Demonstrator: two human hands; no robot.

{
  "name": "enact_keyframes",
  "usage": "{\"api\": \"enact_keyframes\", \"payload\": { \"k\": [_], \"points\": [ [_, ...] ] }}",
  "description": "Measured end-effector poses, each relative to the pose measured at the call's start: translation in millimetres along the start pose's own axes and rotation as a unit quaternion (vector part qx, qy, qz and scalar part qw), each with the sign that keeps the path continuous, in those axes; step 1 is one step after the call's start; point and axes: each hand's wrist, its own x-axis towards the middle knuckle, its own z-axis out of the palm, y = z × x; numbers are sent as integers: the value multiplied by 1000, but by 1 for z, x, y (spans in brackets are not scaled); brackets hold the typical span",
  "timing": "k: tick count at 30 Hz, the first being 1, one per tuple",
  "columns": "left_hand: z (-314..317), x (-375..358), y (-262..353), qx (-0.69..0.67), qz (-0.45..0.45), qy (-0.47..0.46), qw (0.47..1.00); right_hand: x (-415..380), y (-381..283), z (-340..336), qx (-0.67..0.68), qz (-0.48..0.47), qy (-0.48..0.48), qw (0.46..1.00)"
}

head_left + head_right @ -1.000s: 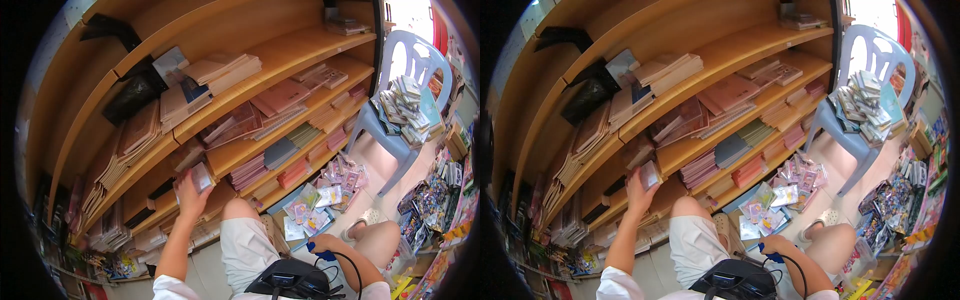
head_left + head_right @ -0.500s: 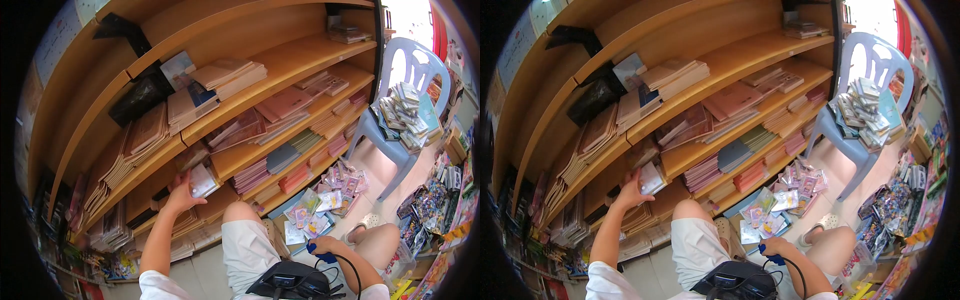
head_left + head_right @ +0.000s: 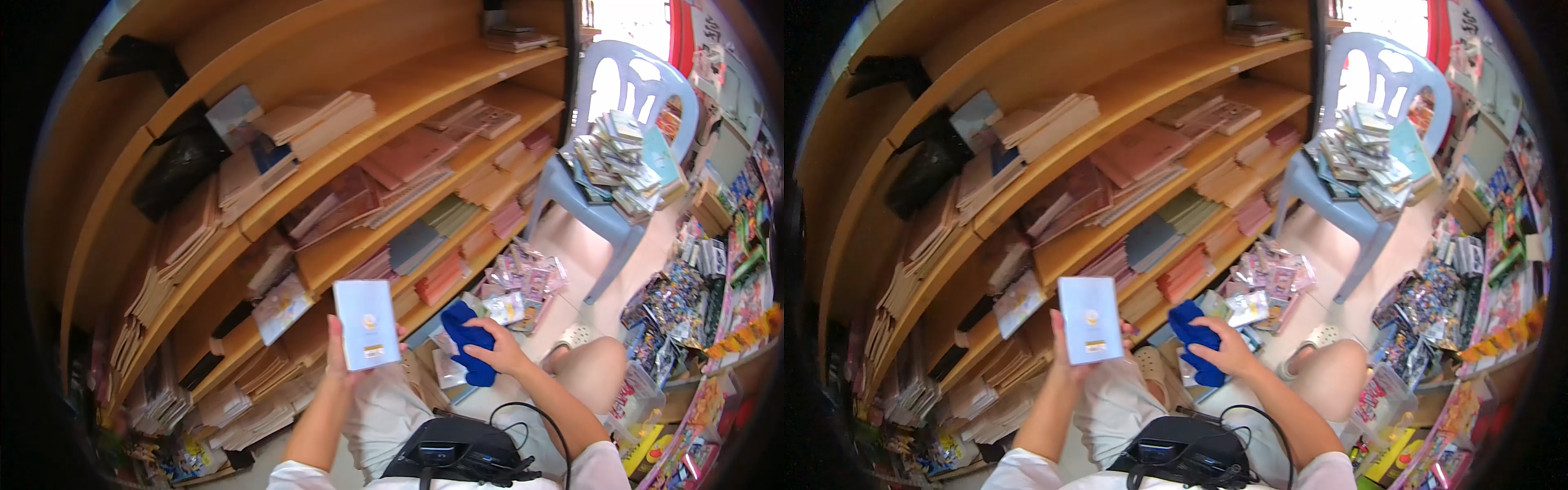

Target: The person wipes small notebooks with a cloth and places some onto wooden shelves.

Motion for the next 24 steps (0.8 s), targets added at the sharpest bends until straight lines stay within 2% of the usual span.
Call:
{"api": "enact_keyframes", "payload": {
  "k": [3,4,5,6,7,8,11,12,15,16,18,21,22,24],
  "points": [
    [-11,42,-80,-114,-50,3,992,-3,-27,-4,-17,-45,-18,999],
    [15,51,-96,-137,-68,65,986,-6,-26,1,-72,-84,-7,994],
    [13,57,-122,-99,-96,76,987,-11,-25,9,-125,-123,3,984],
    [11,61,-145,-104,-122,68,985,-17,-29,15,-185,-81,-10,979],
    [16,63,-155,-106,-148,61,981,-20,-22,14,-197,-52,28,979],
    [20,63,-158,-132,-179,51,974,-21,-17,12,-216,-23,55,975],
    [24,57,-166,-56,-179,51,981,-11,-12,4,-289,27,141,946],
    [24,56,-162,-72,-209,39,975,-9,-10,4,-296,35,147,943],
    [15,54,-162,-51,-225,49,972,-3,-2,1,-328,46,182,926],
    [10,54,-163,-67,-238,19,969,-1,-1,-1,-341,49,195,918],
    [-1,54,-168,-102,-262,-41,959,5,2,-15,-364,109,227,897],
    [21,41,-155,-174,-267,-58,946,14,12,-41,-332,211,296,870],
    [20,41,-154,-196,-253,-65,945,15,14,-45,-282,175,327,885],
    [13,44,-149,-171,-225,-88,955,15,2,-45,-247,109,312,911]
  ]
}}
